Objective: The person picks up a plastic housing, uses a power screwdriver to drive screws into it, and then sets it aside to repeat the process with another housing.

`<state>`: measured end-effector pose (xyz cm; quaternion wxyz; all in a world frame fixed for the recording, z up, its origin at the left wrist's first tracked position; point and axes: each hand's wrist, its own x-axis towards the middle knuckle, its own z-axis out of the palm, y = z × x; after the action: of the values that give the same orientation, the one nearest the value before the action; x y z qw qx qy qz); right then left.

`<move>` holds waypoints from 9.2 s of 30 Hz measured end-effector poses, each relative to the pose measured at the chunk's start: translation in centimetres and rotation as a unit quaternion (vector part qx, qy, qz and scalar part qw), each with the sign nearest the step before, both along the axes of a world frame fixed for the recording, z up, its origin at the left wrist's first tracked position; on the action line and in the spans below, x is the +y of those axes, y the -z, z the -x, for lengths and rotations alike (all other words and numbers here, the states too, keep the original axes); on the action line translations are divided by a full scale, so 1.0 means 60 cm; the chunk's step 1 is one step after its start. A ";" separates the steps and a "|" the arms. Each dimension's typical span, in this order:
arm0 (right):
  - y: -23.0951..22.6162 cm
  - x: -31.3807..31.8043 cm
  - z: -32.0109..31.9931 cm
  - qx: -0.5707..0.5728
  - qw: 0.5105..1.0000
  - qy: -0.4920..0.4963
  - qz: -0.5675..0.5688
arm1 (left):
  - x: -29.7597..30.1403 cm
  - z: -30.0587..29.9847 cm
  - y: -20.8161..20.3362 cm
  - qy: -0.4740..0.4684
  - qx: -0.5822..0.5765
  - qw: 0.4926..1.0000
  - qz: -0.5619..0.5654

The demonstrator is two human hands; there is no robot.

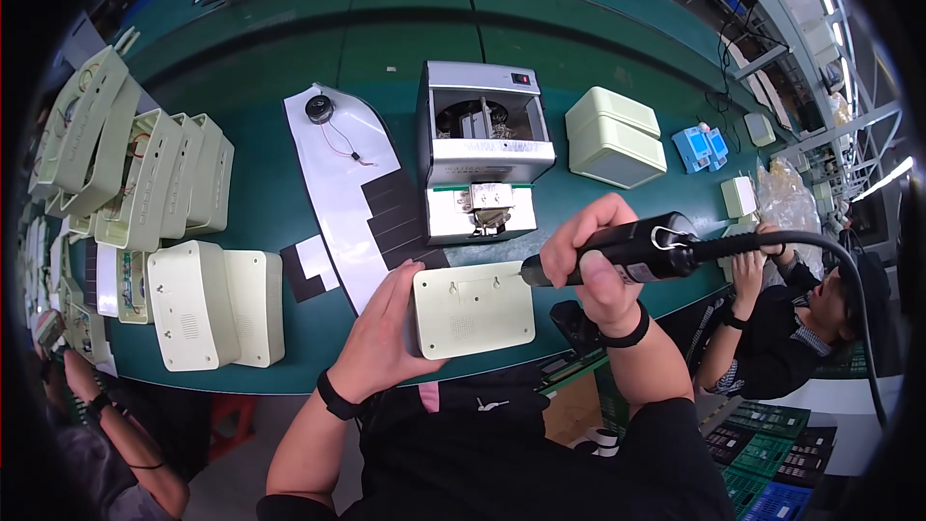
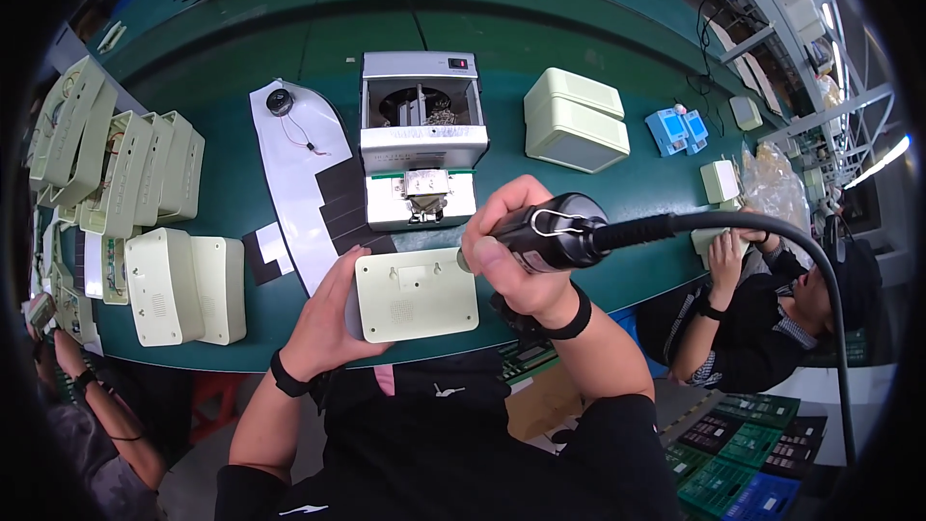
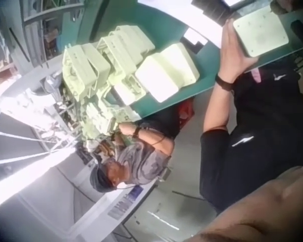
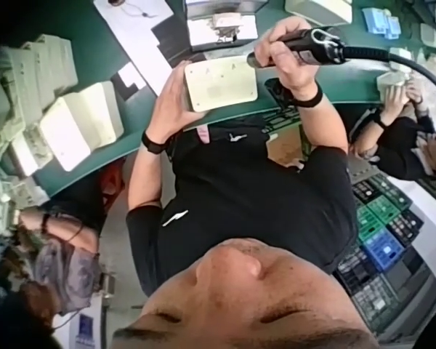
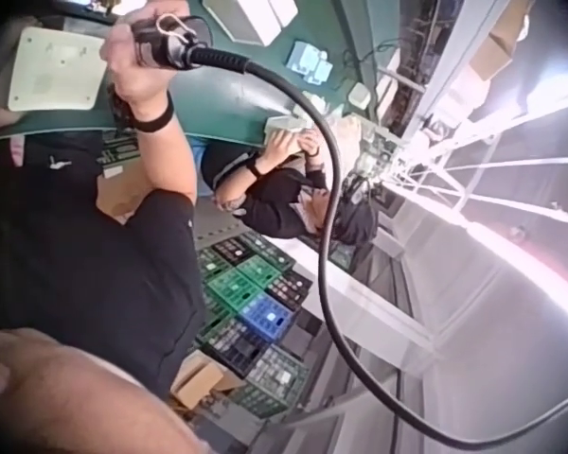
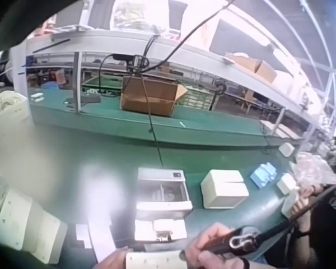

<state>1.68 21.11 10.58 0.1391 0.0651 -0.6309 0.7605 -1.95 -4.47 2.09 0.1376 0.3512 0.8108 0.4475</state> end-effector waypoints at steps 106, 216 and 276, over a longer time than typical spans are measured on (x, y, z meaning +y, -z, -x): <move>0.004 -0.051 -0.003 0.010 1.000 0.007 -0.016 | 0.043 -0.002 0.022 -0.015 0.051 0.999 -0.008; 0.004 0.007 -0.117 0.014 0.995 0.099 -0.019 | 0.055 -0.009 0.016 -0.027 0.067 0.997 0.022; 0.007 0.017 -0.104 0.000 0.998 0.055 0.006 | 0.057 -0.013 0.011 -0.024 0.093 0.995 0.033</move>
<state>7.95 22.16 10.15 0.1814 0.0295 -0.6287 0.7556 -1.17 -1.06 1.45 0.0625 0.3669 0.8426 0.3892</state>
